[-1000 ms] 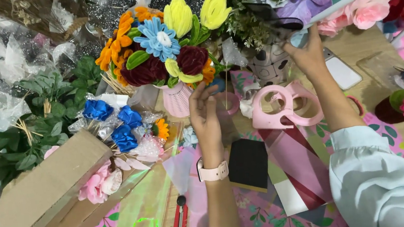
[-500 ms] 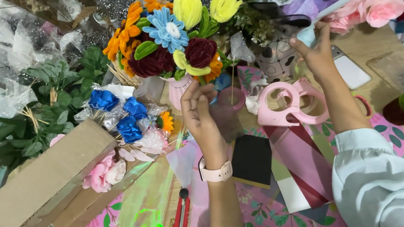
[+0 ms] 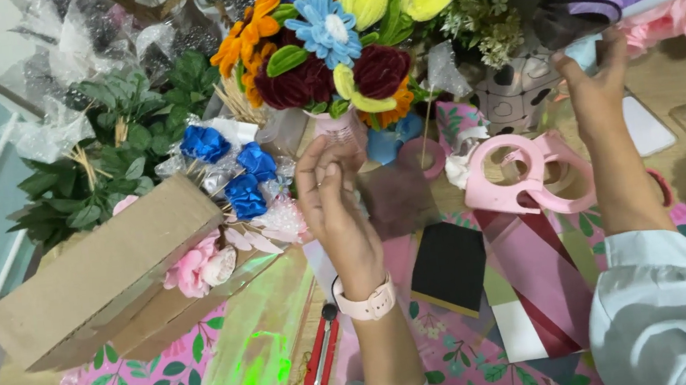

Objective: The person wraps a bouquet of artificial flowers in translucent paper and secures it with tape. They then pick up a cardboard box and wrap it in pink paper, folding the edges and securing them with tape.

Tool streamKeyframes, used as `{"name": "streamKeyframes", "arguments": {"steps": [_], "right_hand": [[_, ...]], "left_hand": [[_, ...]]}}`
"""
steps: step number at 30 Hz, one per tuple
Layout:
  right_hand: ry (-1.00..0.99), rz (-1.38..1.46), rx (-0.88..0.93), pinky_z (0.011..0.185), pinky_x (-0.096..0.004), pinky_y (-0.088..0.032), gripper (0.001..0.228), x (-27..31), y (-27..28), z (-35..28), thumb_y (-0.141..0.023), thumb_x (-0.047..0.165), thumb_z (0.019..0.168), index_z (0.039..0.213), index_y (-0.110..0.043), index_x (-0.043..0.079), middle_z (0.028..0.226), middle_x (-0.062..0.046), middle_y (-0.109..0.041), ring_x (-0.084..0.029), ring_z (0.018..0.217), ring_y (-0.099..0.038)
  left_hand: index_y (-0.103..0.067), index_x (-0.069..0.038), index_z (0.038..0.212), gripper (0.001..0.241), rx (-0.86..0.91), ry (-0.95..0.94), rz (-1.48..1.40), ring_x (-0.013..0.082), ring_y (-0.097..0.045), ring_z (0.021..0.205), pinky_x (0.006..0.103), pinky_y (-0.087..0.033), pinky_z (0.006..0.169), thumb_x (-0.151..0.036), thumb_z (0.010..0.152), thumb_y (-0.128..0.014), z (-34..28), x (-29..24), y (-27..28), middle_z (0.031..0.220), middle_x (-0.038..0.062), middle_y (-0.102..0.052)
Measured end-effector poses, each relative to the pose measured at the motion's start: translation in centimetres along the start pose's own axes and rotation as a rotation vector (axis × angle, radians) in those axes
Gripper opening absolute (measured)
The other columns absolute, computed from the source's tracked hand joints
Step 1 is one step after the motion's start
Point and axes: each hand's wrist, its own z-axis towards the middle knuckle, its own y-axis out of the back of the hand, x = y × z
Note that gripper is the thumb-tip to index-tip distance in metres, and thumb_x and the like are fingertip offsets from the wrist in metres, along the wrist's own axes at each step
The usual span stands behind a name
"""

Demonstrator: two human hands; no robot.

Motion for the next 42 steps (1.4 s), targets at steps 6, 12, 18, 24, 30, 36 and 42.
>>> {"name": "streamKeyframes", "arguments": {"steps": [6,12,18,24,30,36,42], "right_hand": [[0.131,0.315,-0.065,0.097,-0.032,-0.048,0.047,-4.7,2.5,1.3,-0.049,-0.016,0.108,0.144,-0.034,0.010,0.133,-0.018,-0.045,-0.022,0.117,-0.046],[0.149,0.205,-0.603,0.085,-0.039,-0.059,0.010,-2.7,3.0,-0.6,-0.059,-0.004,0.092,0.099,-0.061,0.002,0.100,-0.010,-0.061,-0.023,0.092,-0.063],[0.282,0.143,-0.075,0.100,-0.034,-0.042,0.048,16.7,-3.5,-8.9,-0.042,-0.021,0.087,0.129,-0.045,0.001,0.126,-0.017,-0.052,-0.026,0.114,-0.049],[0.155,0.368,0.146,0.101,-0.033,-0.045,0.038,19.8,-6.3,-13.3,-0.053,-0.002,0.096,0.133,-0.046,0.007,0.129,-0.014,-0.054,-0.022,0.116,-0.053],[0.134,0.350,0.400,0.104,-0.034,-0.048,0.033,21.1,-6.9,-15.8,-0.051,-0.010,0.102,0.133,-0.048,0.000,0.127,-0.017,-0.056,-0.024,0.120,-0.055],[0.004,0.204,0.662,0.099,-0.032,-0.053,0.023,22.4,-4.2,-17.5,-0.056,0.006,0.104,0.126,-0.060,0.001,0.118,-0.012,-0.066,-0.020,0.112,-0.065],[0.031,0.117,0.702,0.092,-0.031,-0.055,0.017,23.9,-1.8,-17.4,-0.056,0.004,0.103,0.117,-0.063,-0.003,0.110,-0.015,-0.069,-0.023,0.106,-0.067]], "left_hand": [[-0.060,-0.007,0.127,0.025,0.126,0.011,0.058,0.0201,-0.067,0.104,0.0331,-0.056,0.095,-0.019,0.106,-0.053,-0.2,0.1,-0.6,0.108,0.010,-0.069],[-0.058,-0.003,0.129,0.035,-0.060,-0.047,-0.115,0.0219,-0.067,0.095,0.0342,-0.053,0.086,-0.019,0.098,-0.062,0.7,-1.2,1.0,0.106,0.011,-0.070],[-0.055,-0.005,0.129,0.040,-0.172,-0.267,-0.014,0.0176,-0.063,0.082,0.0316,-0.051,0.080,-0.021,0.095,-0.065,3.9,-8.1,2.3,0.100,0.009,-0.067],[-0.061,-0.018,0.123,0.041,0.403,0.015,0.981,0.0255,-0.058,0.128,0.0479,-0.050,0.107,-0.047,0.095,-0.052,9.2,-14.9,6.1,0.139,0.008,-0.060],[-0.047,-0.015,0.142,0.065,0.458,-0.089,1.909,0.0436,-0.021,0.143,0.0609,-0.018,0.114,-0.044,0.087,-0.066,11.1,-16.2,16.7,0.156,0.021,-0.032],[-0.005,-0.016,0.163,0.130,0.348,0.235,2.462,0.0405,-0.001,0.154,0.0562,-0.002,0.122,-0.093,0.069,-0.051,12.1,-19.0,17.8,0.168,0.022,-0.006],[-0.024,-0.012,0.161,0.128,0.487,-0.131,2.509,0.0472,-0.041,0.133,0.0590,-0.025,0.110,-0.092,0.067,-0.059,14.3,-16.2,24.2,0.147,0.029,-0.045]]}}
